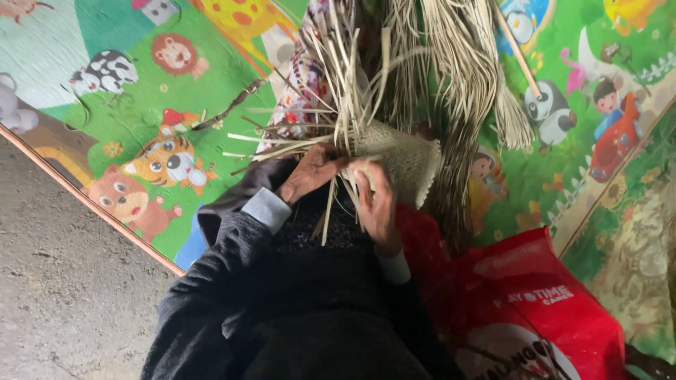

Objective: Weaving thin strips of plant material into a structured mat or basket by hand.

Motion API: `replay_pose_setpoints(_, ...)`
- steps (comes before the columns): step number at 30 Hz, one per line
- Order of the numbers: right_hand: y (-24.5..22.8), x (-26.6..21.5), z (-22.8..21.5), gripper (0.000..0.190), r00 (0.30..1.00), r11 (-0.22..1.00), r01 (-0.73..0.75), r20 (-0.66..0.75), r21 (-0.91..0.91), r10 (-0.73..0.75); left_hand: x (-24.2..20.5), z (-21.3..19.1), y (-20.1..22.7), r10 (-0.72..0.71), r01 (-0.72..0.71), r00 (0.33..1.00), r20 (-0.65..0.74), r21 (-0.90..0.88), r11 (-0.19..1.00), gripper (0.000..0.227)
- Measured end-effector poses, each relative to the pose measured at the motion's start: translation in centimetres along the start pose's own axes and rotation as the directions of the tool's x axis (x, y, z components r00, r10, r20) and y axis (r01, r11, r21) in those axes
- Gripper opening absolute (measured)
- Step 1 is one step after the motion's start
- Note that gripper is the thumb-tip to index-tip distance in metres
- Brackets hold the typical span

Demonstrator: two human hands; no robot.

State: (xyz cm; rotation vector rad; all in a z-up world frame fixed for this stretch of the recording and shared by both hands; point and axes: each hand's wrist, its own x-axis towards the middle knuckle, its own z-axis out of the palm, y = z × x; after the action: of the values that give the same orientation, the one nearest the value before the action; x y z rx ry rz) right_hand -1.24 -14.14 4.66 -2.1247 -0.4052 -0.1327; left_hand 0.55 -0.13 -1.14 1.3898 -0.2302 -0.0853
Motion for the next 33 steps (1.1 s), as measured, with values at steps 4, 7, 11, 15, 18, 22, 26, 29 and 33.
replay_pose_setpoints(4,-1.0,-1.4,-0.5,0.009,0.999,0.999,0.017,-0.036,-0.037,-0.019,-0.1,0.5,1.1,-0.129,0.128,0.991,-0.023,-0.022,0.991,0.021)
replay_pose_setpoints(7,-0.3,-1.3,-0.4,0.009,0.998,1.0,0.026,-0.059,-0.007,-0.027,0.3,0.7,1.4,-0.103,0.103,0.995,-0.006,0.085,0.991,0.025)
replay_pose_setpoints(11,-1.4,-1.8,-0.6,0.018,0.999,1.0,-0.028,-0.034,0.002,0.028,0.6,1.0,-1.5,-0.134,0.133,0.991,-0.007,0.225,0.965,0.021)
replay_pose_setpoints(15,-2.4,-1.6,-0.8,0.016,0.998,1.0,0.018,-0.052,-0.023,-0.02,1.2,1.0,0.1,-0.268,0.262,0.964,0.004,0.196,0.945,0.021)
replay_pose_setpoints(18,-2.4,-1.0,-1.0,0.015,0.996,0.997,0.057,-0.071,-0.054,-0.061,2.4,0.5,0.7,-0.156,0.157,0.988,-0.017,0.101,0.982,0.025)
replay_pose_setpoints(22,-3.8,0.0,-1.4,0.007,0.972,0.975,0.22,-0.089,0.033,-0.217,5.0,0.5,2.9,-0.218,0.216,0.94,-0.263,-0.034,0.976,0.031)
replay_pose_setpoints(26,-6.8,1.8,-1.4,0.007,0.949,0.943,0.311,-0.101,0.12,-0.3,10.0,-0.4,7.4,-0.365,0.257,0.797,-0.48,-0.277,0.926,0.053)
replay_pose_setpoints(29,-8.1,1.5,-1.1,0.014,0.962,0.956,0.271,-0.056,0.114,-0.267,8.5,-1.8,10.8,-0.21,-0.067,0.904,-0.373,-0.608,0.791,0.032)
replay_pose_setpoints(33,-10.0,0.7,-2.4,0.015,0.958,0.957,0.276,-0.101,0.087,-0.267,9.0,-1.8,9.0,-0.115,-0.183,0.927,-0.358,-0.697,0.693,0.03)
